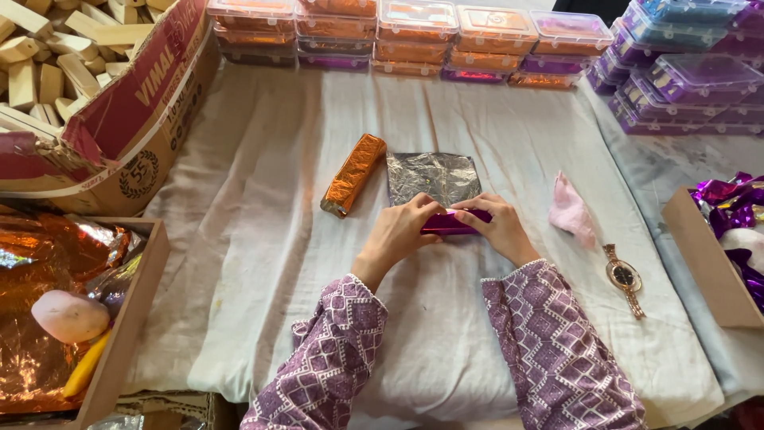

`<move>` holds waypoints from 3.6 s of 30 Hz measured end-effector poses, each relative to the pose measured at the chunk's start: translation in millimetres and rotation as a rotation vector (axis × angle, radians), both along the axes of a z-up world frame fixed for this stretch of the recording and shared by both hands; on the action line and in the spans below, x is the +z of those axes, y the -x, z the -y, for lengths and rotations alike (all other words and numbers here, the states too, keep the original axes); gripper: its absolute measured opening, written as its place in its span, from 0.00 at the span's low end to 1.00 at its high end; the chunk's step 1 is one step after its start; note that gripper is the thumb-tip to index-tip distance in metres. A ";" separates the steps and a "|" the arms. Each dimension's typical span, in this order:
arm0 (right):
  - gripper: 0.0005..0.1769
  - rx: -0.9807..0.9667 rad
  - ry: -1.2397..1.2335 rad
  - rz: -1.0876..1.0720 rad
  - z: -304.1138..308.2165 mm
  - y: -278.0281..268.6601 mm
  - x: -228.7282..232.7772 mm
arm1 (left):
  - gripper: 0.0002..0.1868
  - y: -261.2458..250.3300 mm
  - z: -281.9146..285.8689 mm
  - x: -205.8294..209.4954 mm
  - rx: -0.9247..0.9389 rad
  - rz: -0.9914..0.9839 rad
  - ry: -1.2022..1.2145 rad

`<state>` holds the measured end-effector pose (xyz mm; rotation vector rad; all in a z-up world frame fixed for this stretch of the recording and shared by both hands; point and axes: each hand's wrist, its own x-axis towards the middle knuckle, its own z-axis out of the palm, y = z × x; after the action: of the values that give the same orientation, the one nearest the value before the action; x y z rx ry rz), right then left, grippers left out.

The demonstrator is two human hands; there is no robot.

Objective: Wrapping items in foil and placing them into a plastic container.

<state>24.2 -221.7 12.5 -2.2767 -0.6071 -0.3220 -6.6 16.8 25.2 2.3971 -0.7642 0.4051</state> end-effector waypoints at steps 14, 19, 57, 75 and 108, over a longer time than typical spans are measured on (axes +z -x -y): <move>0.14 -0.110 0.078 0.256 -6.3 4.0 -5.6 | 0.23 -10.6 0.7 -16.8 -0.007 0.128 -0.016; 0.14 -0.113 0.071 0.400 -20.0 20.5 18.1 | 0.23 -14.5 0.7 -19.5 0.001 0.162 0.024; 0.29 -0.036 0.180 0.002 -13.3 8.0 13.6 | 0.24 -14.0 4.3 -23.3 0.104 0.143 0.052; 0.29 -0.001 0.131 0.039 -17.8 9.1 15.9 | 0.21 -21.4 -0.7 -24.2 0.087 0.110 0.161; 0.41 -0.083 0.202 0.052 -15.8 9.7 15.5 | 0.37 -18.4 -11.6 -23.4 0.143 0.044 0.054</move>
<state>14.5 -205.9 28.0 -2.4992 -0.5960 -0.3756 11.8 28.4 1.8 2.4070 -0.5954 0.5307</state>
